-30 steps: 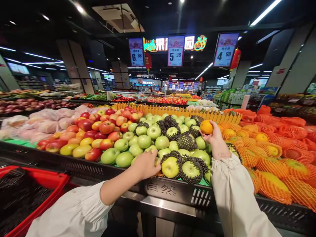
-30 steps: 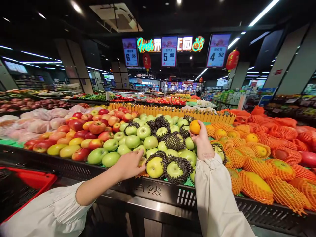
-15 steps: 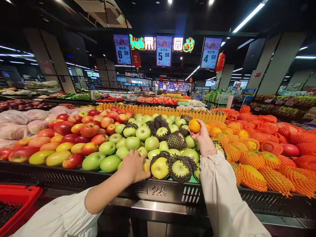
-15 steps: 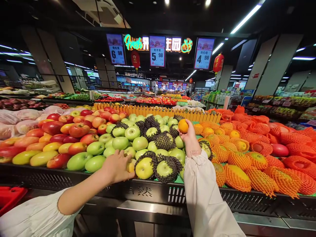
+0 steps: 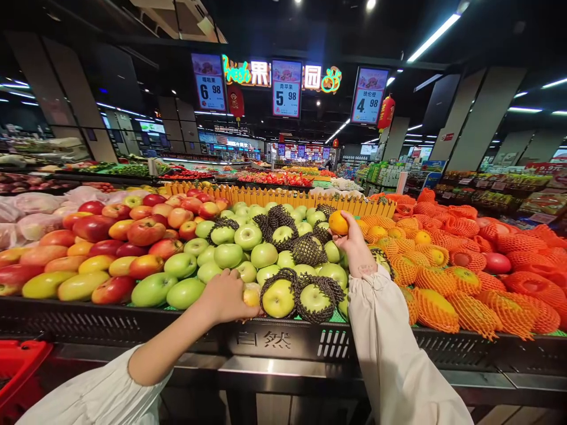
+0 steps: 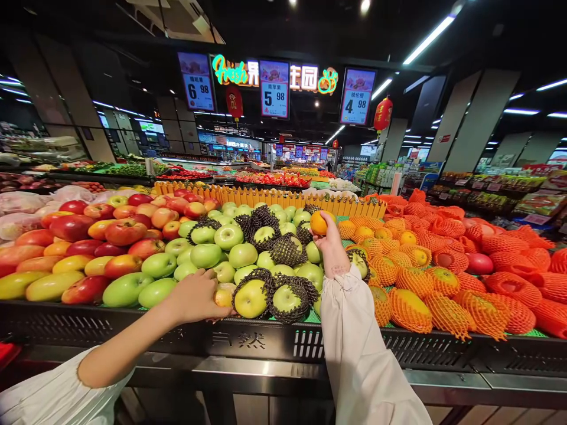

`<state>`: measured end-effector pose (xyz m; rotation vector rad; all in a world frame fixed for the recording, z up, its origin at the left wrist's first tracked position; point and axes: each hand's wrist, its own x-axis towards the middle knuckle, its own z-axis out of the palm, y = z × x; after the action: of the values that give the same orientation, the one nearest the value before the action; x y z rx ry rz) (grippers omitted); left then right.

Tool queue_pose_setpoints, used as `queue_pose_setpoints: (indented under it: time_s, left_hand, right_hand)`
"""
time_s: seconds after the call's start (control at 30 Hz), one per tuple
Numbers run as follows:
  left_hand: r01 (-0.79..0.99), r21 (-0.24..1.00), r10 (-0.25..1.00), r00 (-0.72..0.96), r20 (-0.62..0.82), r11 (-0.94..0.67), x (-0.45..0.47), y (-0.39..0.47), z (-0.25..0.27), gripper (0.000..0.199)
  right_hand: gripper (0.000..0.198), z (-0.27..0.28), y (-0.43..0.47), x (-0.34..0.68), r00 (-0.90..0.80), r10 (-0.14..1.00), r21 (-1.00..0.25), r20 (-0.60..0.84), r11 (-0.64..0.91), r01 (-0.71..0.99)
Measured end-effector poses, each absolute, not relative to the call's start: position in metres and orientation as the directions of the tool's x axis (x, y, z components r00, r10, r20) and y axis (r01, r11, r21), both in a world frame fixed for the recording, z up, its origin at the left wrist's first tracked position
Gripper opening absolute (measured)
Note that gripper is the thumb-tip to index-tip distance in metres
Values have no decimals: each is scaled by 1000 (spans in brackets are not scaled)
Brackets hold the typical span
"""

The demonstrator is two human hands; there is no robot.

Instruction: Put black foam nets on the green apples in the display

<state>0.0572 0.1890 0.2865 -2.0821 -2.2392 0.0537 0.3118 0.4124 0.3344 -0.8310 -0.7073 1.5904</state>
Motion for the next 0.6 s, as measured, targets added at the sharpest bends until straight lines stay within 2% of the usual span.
queue_pose_setpoints:
  time_s: [0.2,0.37,0.47,0.6]
  left_hand:
    - [986,-37,964,-152,217,164,58,181,266,61]
    - [988,-36,897,-122,425,152,55,170,256,51]
    - [991,8,804,-110,584,130,46,165,254,50]
    - [979,190,631,-191,752,70,32,168,269,58]
  right_hand:
    - [24,336,410,308,-95,995,-804,-34,-84,-589]
    - [30,337,410,308,-96,995,-790,36,-30,-613]
    - [32,336,411,308,-89,993,-835,76,15,-550]
    - [45,334,405,304,-107,970,-929,220,175,-325]
